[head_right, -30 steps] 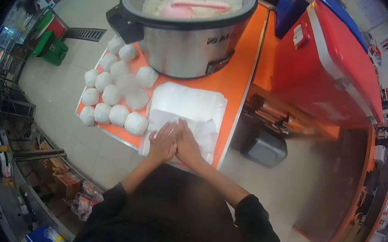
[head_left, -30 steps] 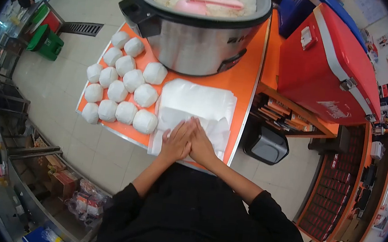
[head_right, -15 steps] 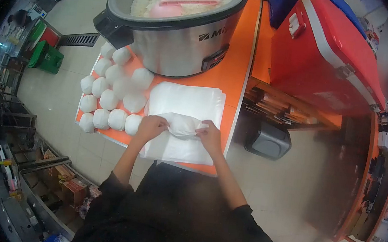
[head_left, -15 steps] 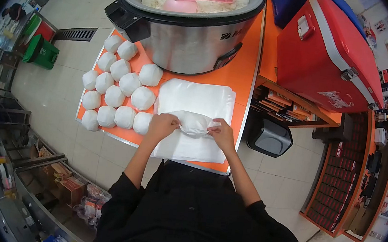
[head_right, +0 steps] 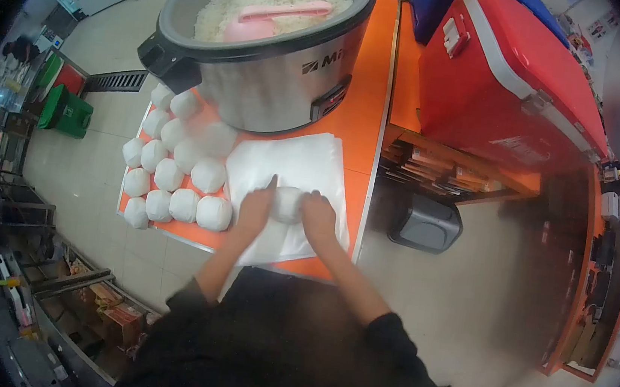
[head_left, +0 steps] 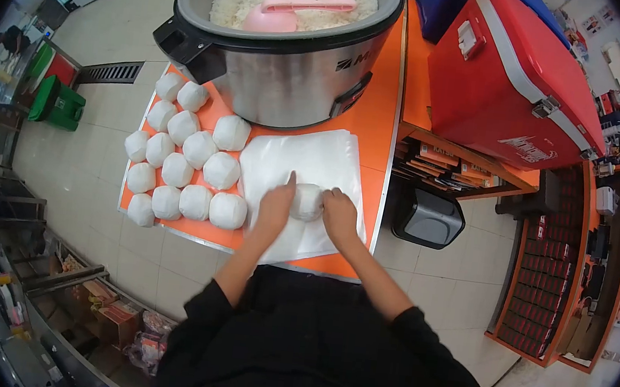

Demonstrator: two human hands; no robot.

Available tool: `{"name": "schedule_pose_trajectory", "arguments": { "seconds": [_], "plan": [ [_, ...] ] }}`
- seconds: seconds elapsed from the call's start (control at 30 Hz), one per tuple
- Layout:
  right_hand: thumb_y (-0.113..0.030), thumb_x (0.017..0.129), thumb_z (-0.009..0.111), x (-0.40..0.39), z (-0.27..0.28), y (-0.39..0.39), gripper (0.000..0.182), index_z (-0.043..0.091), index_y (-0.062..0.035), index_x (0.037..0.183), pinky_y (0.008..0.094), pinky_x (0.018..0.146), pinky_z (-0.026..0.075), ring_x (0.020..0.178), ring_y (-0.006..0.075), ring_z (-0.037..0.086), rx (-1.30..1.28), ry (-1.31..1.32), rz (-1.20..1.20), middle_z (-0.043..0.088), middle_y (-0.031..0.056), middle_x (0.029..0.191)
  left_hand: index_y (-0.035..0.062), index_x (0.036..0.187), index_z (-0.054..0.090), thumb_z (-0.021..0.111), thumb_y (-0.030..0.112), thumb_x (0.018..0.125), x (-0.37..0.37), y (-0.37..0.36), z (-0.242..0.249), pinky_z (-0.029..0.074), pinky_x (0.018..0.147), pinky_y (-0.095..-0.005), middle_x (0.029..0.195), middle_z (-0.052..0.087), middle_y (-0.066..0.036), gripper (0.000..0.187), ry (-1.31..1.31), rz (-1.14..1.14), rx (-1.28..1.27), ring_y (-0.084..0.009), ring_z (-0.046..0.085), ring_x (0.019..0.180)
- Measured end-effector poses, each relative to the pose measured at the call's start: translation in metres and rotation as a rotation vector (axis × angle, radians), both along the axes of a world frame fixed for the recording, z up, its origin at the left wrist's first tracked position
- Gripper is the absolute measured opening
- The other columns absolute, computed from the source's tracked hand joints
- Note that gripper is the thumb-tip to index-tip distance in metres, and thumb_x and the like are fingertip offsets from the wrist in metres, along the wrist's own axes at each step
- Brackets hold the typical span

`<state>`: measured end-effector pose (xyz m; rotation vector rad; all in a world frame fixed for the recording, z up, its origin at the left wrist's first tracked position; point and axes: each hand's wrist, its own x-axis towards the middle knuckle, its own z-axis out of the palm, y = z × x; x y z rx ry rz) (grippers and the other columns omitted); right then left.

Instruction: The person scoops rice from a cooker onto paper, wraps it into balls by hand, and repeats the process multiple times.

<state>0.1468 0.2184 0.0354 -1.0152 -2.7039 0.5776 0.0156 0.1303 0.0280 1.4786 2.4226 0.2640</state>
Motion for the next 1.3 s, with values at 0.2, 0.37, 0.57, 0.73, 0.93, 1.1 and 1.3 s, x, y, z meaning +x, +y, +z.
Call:
{"name": "schedule_pose_trajectory", "arguments": {
  "seconds": [0.2,0.37,0.57,0.73,0.93,1.1,1.3],
  "plan": [
    [-0.003,0.074,0.055,0.018,-0.049,-0.030,0.028,0.059,-0.0003,0.102,0.0356,0.070,0.048,0.084,0.0293,0.057,0.027,0.374,-0.166,0.056,0.0123,0.090,-0.0044,0.133,0.030,0.041,-0.007,0.076,0.036,-0.031,-0.036,0.051,0.074,-0.0365,0.113,0.054,-0.026,0.058,-0.181,0.213,0.384,-0.0337,0.063,0.083],
    [-0.012,0.081,0.054,0.015,-0.026,-0.048,0.058,0.033,-0.0014,0.133,0.0374,0.101,0.030,0.123,0.0320,0.035,0.096,0.034,-0.157,0.036,0.0206,0.131,-0.0082,0.137,0.010,0.049,0.001,0.078,0.042,-0.042,-0.030,0.024,0.105,-0.0424,0.133,0.035,-0.028,0.071,-0.040,0.077,0.395,-0.0376,0.039,0.122],
    [-0.016,0.087,0.052,-0.030,-0.004,-0.034,0.055,0.027,-0.0010,0.133,0.0357,0.100,0.031,0.117,0.0247,0.039,-1.160,1.084,-0.474,0.038,0.0156,0.128,-0.0043,0.139,0.006,0.050,0.017,0.084,0.058,-0.017,0.000,0.020,0.107,-0.0415,0.140,0.020,-0.026,0.074,-0.525,0.103,0.716,-0.0379,0.024,0.130],
    [-0.015,0.075,0.067,-0.023,0.050,-0.020,0.060,0.038,-0.0038,0.127,0.0340,0.091,0.041,0.109,0.0224,0.047,-0.884,0.952,-0.223,0.045,0.0136,0.122,-0.0022,0.138,0.015,0.040,0.036,0.093,0.071,0.011,0.014,0.029,0.103,-0.0373,0.135,0.031,-0.017,0.064,-1.526,0.503,0.967,-0.0280,0.037,0.123],
    [-0.008,0.072,0.069,-0.038,0.059,0.031,0.057,0.045,-0.0029,0.123,0.0319,0.089,0.043,0.105,0.0214,0.052,-0.677,0.839,-0.258,0.052,0.0120,0.115,0.0014,0.136,0.025,0.035,0.047,0.093,0.053,0.066,0.013,0.031,0.102,-0.0357,0.130,0.042,-0.013,0.064,-1.905,0.562,1.034,-0.0236,0.041,0.121],
    [-0.007,0.072,0.069,-0.049,0.004,0.125,0.053,0.047,-0.0018,0.120,0.0306,0.085,0.044,0.102,0.0206,0.054,-0.877,0.904,-0.410,0.055,0.0135,0.111,-0.0036,0.139,0.000,0.047,0.043,0.089,0.017,0.112,-0.024,0.006,0.109,-0.0458,0.145,-0.005,-0.026,0.083,-0.789,0.345,0.619,-0.0404,-0.003,0.134],
    [-0.026,0.074,0.070,-0.051,-0.033,0.230,0.063,0.041,-0.0039,0.126,0.0381,0.087,0.044,0.103,0.0319,0.055,-0.195,0.352,-0.353,0.055,0.0205,0.112,-0.0026,0.137,0.015,0.060,0.015,0.080,0.019,0.027,0.009,0.012,0.107,-0.0458,0.142,0.007,-0.028,0.075,-0.487,0.248,0.506,-0.0429,0.008,0.132]
  ]
}}
